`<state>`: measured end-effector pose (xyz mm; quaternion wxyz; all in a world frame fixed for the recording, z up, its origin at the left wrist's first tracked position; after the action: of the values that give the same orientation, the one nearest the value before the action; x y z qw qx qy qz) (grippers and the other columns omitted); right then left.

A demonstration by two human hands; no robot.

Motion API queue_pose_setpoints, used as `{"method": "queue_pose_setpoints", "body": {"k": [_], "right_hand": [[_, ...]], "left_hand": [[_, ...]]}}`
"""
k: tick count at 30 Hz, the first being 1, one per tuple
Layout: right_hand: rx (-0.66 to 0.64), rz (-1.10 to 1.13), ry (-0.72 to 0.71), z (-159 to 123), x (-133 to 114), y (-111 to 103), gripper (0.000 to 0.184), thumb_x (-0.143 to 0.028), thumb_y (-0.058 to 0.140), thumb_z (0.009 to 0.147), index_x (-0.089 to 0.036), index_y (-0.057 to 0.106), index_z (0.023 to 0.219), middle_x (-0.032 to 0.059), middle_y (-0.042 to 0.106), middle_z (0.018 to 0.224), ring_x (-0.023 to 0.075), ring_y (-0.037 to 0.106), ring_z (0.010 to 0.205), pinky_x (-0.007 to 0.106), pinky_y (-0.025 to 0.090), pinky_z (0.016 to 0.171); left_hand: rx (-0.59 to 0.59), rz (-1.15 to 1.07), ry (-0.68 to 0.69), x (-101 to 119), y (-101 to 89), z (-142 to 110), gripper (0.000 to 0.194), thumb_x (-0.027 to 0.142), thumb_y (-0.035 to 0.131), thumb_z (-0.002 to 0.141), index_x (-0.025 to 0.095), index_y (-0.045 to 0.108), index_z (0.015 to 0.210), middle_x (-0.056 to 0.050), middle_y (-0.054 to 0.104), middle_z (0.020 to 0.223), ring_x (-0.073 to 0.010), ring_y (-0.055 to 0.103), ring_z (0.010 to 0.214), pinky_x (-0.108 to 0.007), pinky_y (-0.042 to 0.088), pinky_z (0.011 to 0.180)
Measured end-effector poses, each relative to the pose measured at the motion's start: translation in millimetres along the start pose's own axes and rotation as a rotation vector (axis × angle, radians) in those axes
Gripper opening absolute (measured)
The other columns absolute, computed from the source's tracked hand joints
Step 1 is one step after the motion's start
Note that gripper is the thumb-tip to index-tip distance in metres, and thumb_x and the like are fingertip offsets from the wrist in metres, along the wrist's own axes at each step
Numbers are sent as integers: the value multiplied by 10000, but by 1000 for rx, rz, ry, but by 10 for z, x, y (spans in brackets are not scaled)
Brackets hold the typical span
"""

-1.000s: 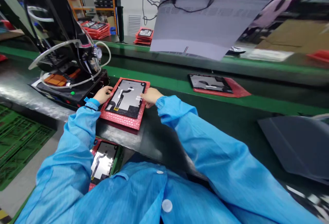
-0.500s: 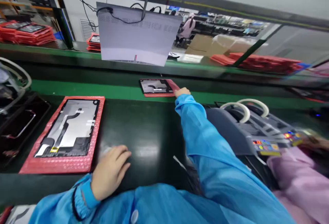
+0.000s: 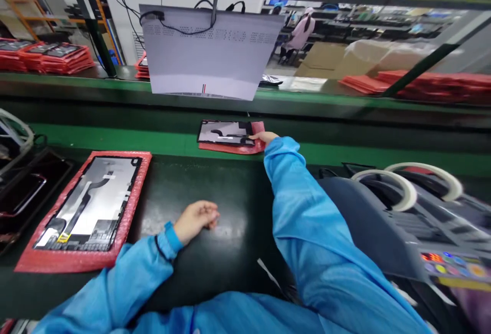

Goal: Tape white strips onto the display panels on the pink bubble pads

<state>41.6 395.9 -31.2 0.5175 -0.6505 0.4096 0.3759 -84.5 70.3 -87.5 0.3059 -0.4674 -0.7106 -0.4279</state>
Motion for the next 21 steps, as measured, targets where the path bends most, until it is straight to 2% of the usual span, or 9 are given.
{"method": "queue_pose_setpoints", "body": {"k": [3,5,7,9,12,15,19,20,21], "right_hand": [[-130,149,93,-488,-28,205,50,-65,637,701,-103,604,705,54,668,629,177,669,678,332,568,684],[-179,368,158,-946,49,307,108,-20,599,683,-124,603,711,31,673,624,169,674,677,330,569,723],[-151,583,180,-1486,211,323,176,-1,618,632,-144,608,735,4,686,651,165,678,694,322,565,765],[-105,692,180,-2075,438,290,251,-14,664,582,-159,626,783,-6,708,717,167,684,729,314,561,783],[-86,767,311,-2938,835,286,297,-120,743,540,-177,644,814,2,725,774,191,689,743,325,571,722],[-201,797,369,-3573,1030,327,301,-253,803,491,-192,656,747,-2,723,742,193,685,711,303,566,659],[-664,590,388,-4012,1096,242,272,-362,801,511,-217,680,707,15,726,736,167,680,650,267,540,605],[-677,523,364,-4015,1134,94,287,-378,797,513,-213,681,719,20,724,728,155,672,610,253,526,569],[-591,476,319,-3957,1182,-124,307,-391,794,509,-204,674,722,20,715,703,139,656,566,236,507,535]], "left_hand": [[111,-288,-48,173,83,263,182,175,700,751,124,547,835,-65,666,781,-127,654,660,-277,521,743],[193,-414,-43,296,80,384,165,257,620,837,119,534,805,-89,667,771,-152,673,703,-312,527,800],[246,-497,7,395,39,447,227,336,554,880,123,546,801,-85,666,744,-171,678,731,-346,532,821],[314,-527,90,445,-56,429,193,300,584,862,131,561,774,-46,655,674,-172,679,744,-351,536,828],[394,-395,153,421,-201,272,129,115,680,740,124,571,671,3,619,542,-168,676,699,-321,544,801],[320,-136,105,361,-237,79,149,63,729,619,110,590,593,2,608,486,-185,666,632,-321,555,735],[278,179,51,347,-307,-82,152,100,750,533,123,604,564,2,607,477,-188,639,562,-305,543,620],[283,247,56,364,-340,-80,136,109,739,533,127,610,573,2,610,486,-182,630,551,-295,533,601],[288,310,65,387,-376,-58,119,120,725,536,130,618,587,3,615,500,-173,619,539,-287,522,589]]}}
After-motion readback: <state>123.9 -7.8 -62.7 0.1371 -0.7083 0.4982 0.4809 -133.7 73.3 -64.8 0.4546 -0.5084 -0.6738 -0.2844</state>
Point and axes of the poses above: each hand's wrist, its own z-axis towards the middle knuckle, its own y-axis out of the palm, x = y × z, the point moved 6 cm from there along z, towards the middle knuckle
